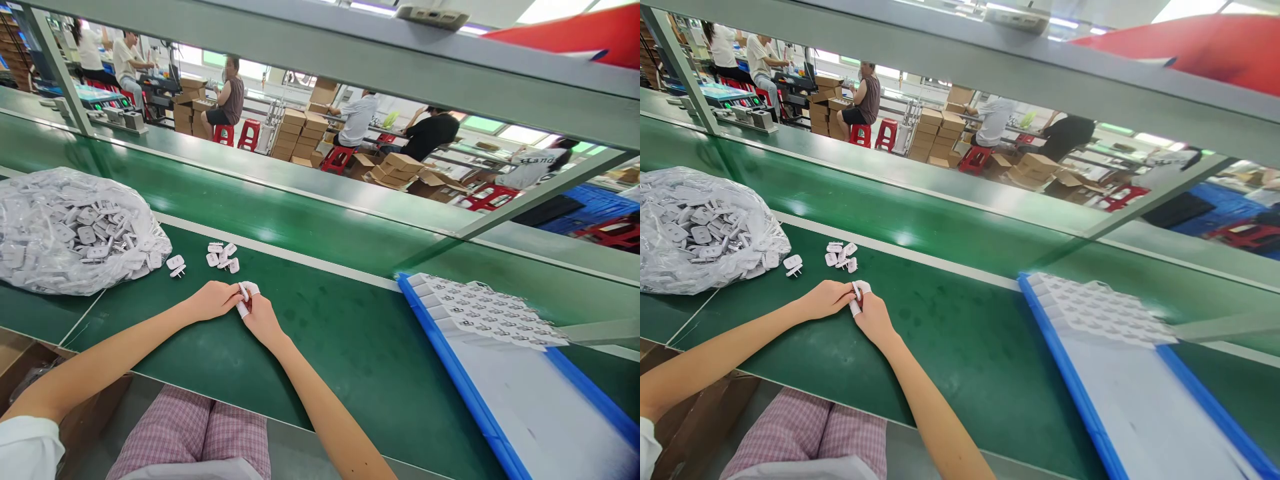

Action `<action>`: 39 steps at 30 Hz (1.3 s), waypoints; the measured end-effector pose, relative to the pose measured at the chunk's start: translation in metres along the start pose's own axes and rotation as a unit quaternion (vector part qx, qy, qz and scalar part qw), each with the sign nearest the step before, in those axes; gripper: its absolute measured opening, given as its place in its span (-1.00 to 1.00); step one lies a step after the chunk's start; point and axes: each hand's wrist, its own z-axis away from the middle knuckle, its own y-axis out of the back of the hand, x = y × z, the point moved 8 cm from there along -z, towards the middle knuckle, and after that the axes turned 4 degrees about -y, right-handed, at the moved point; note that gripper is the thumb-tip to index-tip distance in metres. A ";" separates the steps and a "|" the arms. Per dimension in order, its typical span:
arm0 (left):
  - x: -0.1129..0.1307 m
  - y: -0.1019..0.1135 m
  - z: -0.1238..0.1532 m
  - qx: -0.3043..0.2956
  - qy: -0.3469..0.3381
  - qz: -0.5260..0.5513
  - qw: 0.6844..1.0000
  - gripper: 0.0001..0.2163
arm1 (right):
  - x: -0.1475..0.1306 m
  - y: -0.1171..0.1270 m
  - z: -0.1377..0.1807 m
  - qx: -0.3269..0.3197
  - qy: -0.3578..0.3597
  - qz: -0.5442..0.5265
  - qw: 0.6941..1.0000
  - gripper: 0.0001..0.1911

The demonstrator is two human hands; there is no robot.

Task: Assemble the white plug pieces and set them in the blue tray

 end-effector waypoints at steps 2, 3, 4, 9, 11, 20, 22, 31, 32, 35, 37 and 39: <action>0.000 -0.001 0.000 0.000 0.000 0.000 1.000 -0.73 | 0.000 0.000 0.000 0.001 0.001 0.001 1.000 -0.68; -0.001 -0.001 0.000 0.000 0.000 0.000 1.000 -0.73 | 0.001 0.000 0.000 0.002 0.001 0.001 1.000 -0.68; -0.001 -0.001 0.000 0.000 0.000 0.000 1.000 -0.73 | 0.000 0.000 0.000 0.003 0.003 0.001 1.000 -0.68; -0.002 -0.002 0.000 0.002 0.001 -0.001 1.000 -0.73 | 0.000 -0.001 0.000 -0.003 0.006 -0.001 1.000 -0.66; -0.002 -0.002 0.000 0.002 0.001 -0.001 1.000 -0.73 | 0.001 -0.002 0.000 -0.003 0.005 0.006 1.000 -0.67; -0.001 -0.001 0.000 0.001 0.000 0.002 1.000 -0.73 | 0.003 -0.002 0.000 0.009 0.010 0.008 1.000 -0.67; -0.001 -0.001 0.000 0.001 0.001 0.002 1.000 -0.73 | 0.003 -0.002 0.000 0.007 0.010 0.008 1.000 -0.66; 0.000 0.000 0.000 0.004 0.000 0.004 1.000 -0.73 | -0.001 0.000 0.000 -0.004 0.003 -0.004 1.000 -0.65; 0.000 0.000 0.000 0.004 -0.001 0.004 1.000 -0.73 | -0.001 0.000 0.001 -0.004 0.003 -0.005 1.000 -0.65; 0.001 0.000 0.000 0.004 -0.004 0.005 1.000 -0.73 | 0.000 -0.001 0.001 0.002 0.004 -0.016 1.000 -0.60; 0.001 0.000 0.000 0.005 -0.006 0.006 1.000 -0.74 | -0.001 0.001 0.002 0.014 0.014 -0.029 0.999 -0.52; 0.001 0.000 0.000 0.005 -0.009 0.006 1.000 -0.74 | -0.003 0.003 0.003 0.030 0.028 -0.031 0.999 -0.47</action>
